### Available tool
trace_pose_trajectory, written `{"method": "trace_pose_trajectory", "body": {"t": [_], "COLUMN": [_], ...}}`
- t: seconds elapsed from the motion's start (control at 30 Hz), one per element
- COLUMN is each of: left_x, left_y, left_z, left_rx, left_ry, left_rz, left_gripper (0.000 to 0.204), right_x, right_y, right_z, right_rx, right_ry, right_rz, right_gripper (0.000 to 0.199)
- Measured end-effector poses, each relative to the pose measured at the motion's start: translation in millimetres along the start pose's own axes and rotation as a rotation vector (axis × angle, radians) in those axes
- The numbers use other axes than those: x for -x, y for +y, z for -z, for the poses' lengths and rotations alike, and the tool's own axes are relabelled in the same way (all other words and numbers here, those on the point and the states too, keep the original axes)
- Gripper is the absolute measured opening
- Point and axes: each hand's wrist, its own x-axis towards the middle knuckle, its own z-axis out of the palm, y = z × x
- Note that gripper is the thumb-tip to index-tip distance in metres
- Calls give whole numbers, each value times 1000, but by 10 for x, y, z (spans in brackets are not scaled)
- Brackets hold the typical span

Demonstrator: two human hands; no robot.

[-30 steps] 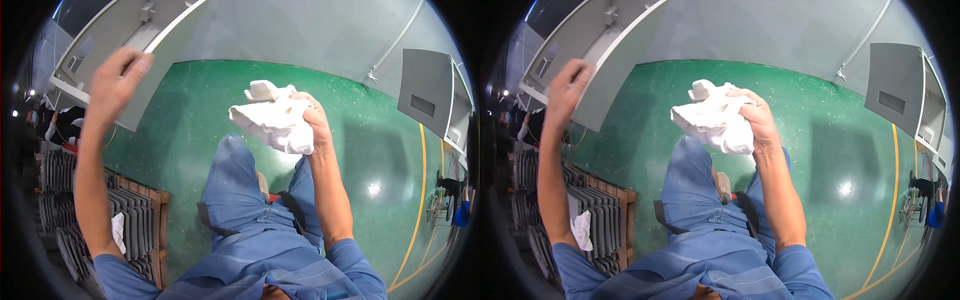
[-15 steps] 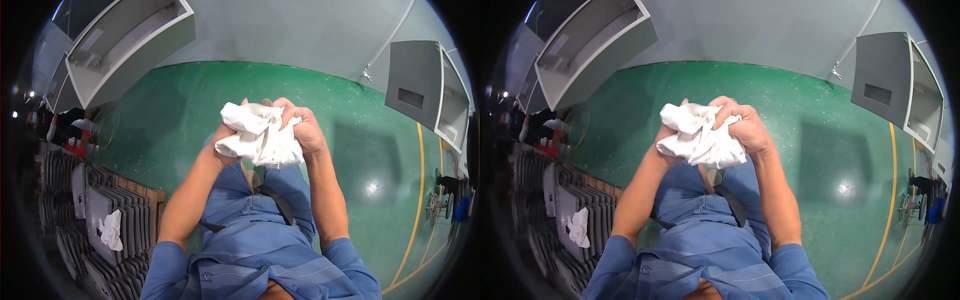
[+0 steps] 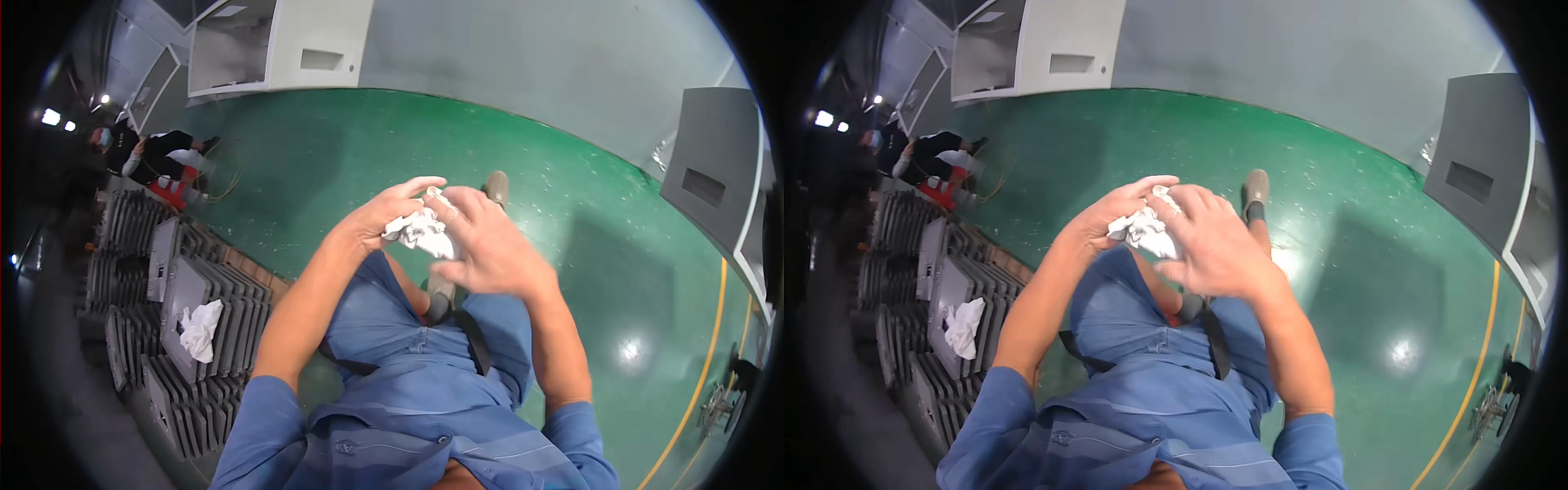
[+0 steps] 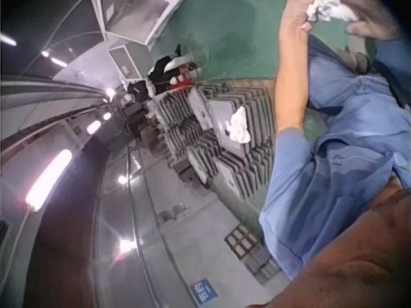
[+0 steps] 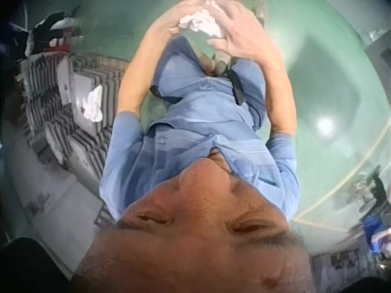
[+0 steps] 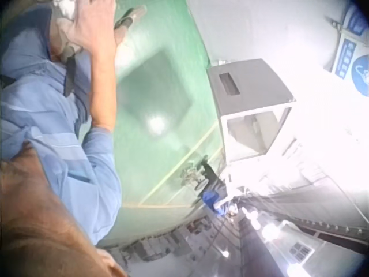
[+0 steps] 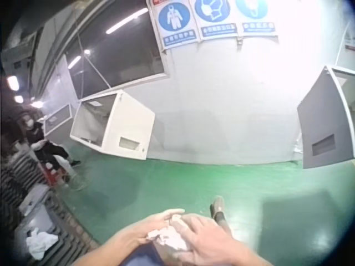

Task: Clean the surface of a metal electrical or machine enclosure using a white cloth.

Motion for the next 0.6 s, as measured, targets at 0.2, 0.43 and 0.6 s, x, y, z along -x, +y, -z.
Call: {"method": "trace_pose_trajectory", "body": {"t": [0.2,0.43,0.6], "left_x": [225,1456,1144], "left_y": [567,2687,2449], "left_z": [596,3561,4138], "left_rx": [-807,-1264,-922], "left_ry": [296,1413,1417], "left_rz": [-269,-716,-599], "left_gripper": [52,53,68], "right_x": [-21,557,928], "right_y": [261,791,744], "right_z": [-437,-1361,-1764], "right_rx": [-163,-1403,-1434], "right_ry": [-65,147,36], "right_rz": [-306,-1180,-1430], "right_gripper": [63,53,53]}}
